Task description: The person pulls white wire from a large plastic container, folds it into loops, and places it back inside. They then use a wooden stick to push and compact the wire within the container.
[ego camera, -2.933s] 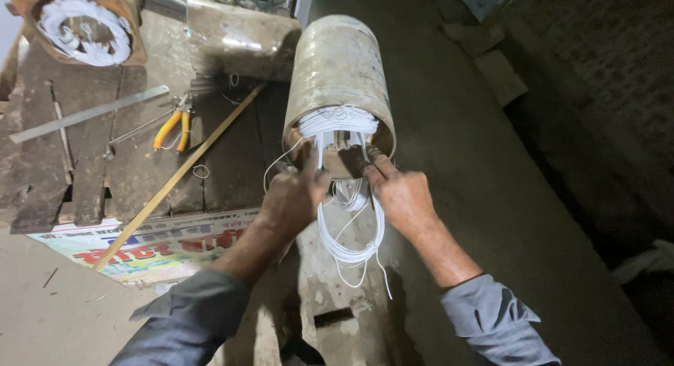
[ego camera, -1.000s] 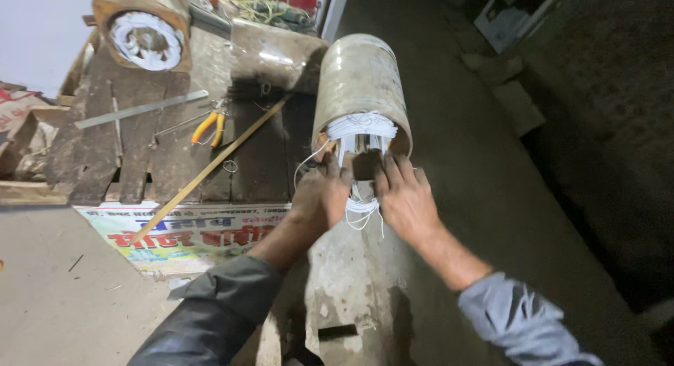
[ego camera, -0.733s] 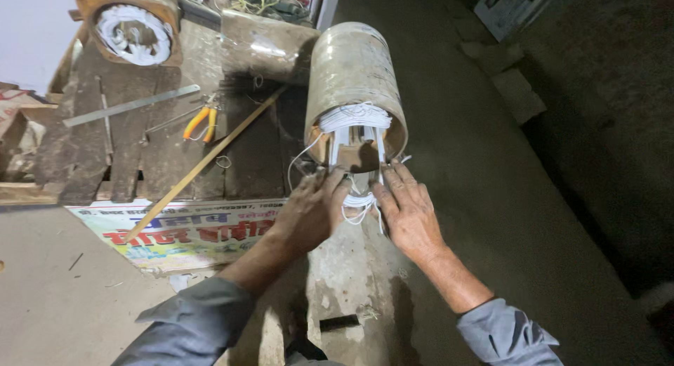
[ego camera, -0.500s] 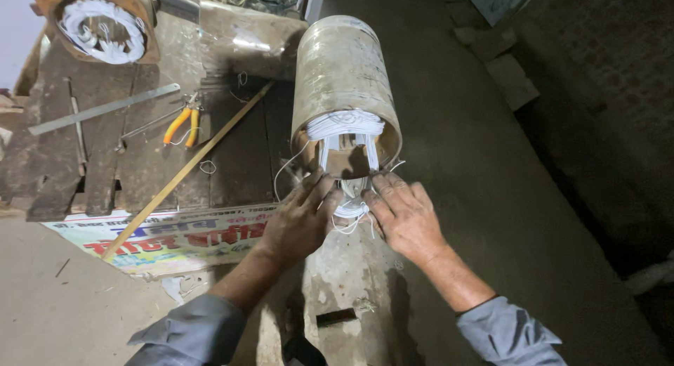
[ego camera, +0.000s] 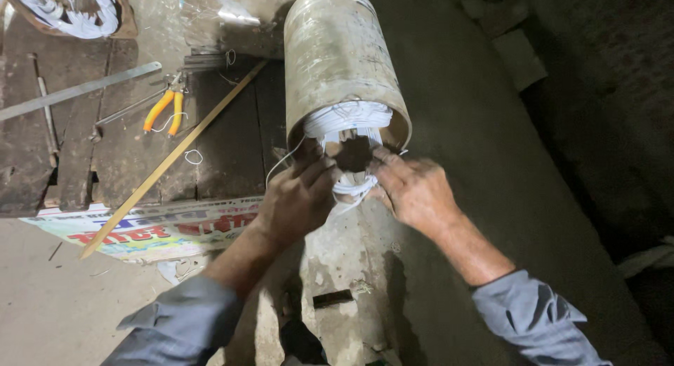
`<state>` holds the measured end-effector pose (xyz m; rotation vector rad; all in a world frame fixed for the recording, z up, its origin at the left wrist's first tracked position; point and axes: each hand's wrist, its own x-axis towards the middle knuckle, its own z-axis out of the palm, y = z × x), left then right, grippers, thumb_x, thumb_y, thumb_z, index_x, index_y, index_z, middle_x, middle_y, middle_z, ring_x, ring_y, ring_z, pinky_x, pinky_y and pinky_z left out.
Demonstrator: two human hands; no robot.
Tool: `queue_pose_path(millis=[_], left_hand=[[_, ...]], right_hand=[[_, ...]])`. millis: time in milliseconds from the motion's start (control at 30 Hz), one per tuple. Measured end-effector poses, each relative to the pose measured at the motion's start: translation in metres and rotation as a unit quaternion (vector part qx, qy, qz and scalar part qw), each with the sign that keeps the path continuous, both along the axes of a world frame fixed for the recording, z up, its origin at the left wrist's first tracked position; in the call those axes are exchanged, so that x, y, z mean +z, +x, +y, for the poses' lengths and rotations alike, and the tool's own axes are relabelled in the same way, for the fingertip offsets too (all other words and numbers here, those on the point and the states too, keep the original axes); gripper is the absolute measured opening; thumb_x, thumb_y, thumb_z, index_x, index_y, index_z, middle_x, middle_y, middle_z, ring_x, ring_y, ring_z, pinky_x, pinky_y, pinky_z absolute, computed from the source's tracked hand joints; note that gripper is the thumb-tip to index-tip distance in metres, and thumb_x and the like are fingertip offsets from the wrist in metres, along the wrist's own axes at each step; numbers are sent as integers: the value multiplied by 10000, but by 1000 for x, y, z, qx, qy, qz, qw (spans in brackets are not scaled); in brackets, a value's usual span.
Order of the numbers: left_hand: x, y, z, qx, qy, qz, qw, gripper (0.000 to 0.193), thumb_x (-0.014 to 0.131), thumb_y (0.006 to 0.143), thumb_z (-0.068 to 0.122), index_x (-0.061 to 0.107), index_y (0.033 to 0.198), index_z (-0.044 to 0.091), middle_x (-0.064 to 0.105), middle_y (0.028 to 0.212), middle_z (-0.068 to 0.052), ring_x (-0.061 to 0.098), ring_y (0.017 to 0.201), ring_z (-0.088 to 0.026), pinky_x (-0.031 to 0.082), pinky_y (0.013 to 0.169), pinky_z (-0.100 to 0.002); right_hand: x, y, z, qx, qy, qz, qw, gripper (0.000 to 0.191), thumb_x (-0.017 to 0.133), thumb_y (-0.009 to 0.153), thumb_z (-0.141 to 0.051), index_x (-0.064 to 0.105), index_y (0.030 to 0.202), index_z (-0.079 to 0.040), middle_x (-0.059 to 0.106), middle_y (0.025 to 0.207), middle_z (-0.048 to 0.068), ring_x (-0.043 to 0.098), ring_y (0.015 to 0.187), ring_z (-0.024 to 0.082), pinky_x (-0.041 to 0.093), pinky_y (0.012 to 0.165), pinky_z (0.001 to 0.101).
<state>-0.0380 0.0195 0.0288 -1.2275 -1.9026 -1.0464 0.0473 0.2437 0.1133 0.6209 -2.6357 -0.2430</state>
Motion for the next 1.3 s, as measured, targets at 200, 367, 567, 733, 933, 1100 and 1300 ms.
queue_pose_path(millis=[200, 367, 567, 733, 933, 1100, 1300], left_hand=[[6, 12, -1, -3, 4, -7, 1000, 324, 669, 827, 87, 687, 1141, 10, 692, 1211, -160, 671, 1149, -335, 555, 982, -428], [5, 3, -4, -13, -16, 0, 1000, 245, 627, 864, 67, 681, 1098, 19, 700, 1249, -139, 683, 1152, -312, 553, 981, -431], [0, -13, 8, 46, -40, 14, 998, 193, 605, 895, 90, 723, 1047, 80, 723, 1168, -69, 646, 1160, -280, 527, 978, -462], [4, 5, 20, 161, -99, 11, 982, 273, 600, 861, 127, 696, 1099, 32, 695, 1168, -167, 607, 1195, -346, 519, 932, -464], [10, 30, 19, 121, -60, 46, 990, 373, 594, 876, 84, 634, 1230, -26, 643, 1276, -196, 596, 1212, -363, 535, 971, -424], [16, 22, 20, 109, -87, 45, 989, 330, 616, 831, 97, 644, 1145, -1, 661, 1197, -182, 614, 1158, -358, 564, 879, -417], [22, 8, 23, 122, -70, 54, 989, 221, 614, 850, 78, 695, 1052, 40, 699, 1077, -112, 671, 1037, -283, 588, 780, -396]], right_hand=[[13, 22, -16, -8, 43, 66, 997, 400, 739, 840, -345, 743, 1127, -67, 688, 1306, 106, 620, 989, 278, 559, 744, 410], [19, 18, -20, -14, 61, 49, 997, 373, 733, 866, -354, 746, 1120, -80, 696, 1289, 58, 622, 971, 247, 559, 758, 420], [20, -5, -10, -34, 107, 38, 993, 303, 688, 877, -291, 765, 1101, -102, 717, 1279, 44, 632, 895, 252, 538, 657, 411], [25, -2, -13, -34, 120, 49, 991, 327, 649, 888, -262, 761, 1142, -90, 719, 1229, 35, 640, 937, 249, 553, 700, 411], [29, 23, -23, 9, 25, 72, 997, 298, 650, 889, -189, 744, 1137, -53, 711, 1213, 92, 647, 1021, 273, 567, 795, 418], [24, 20, -21, 32, 46, 83, 995, 289, 654, 853, -136, 750, 1110, -48, 715, 1133, 83, 650, 1003, 264, 573, 841, 417], [23, 0, -13, 74, 92, 116, 986, 229, 657, 808, -103, 746, 1012, -49, 692, 982, 73, 636, 973, 246, 537, 847, 401]])
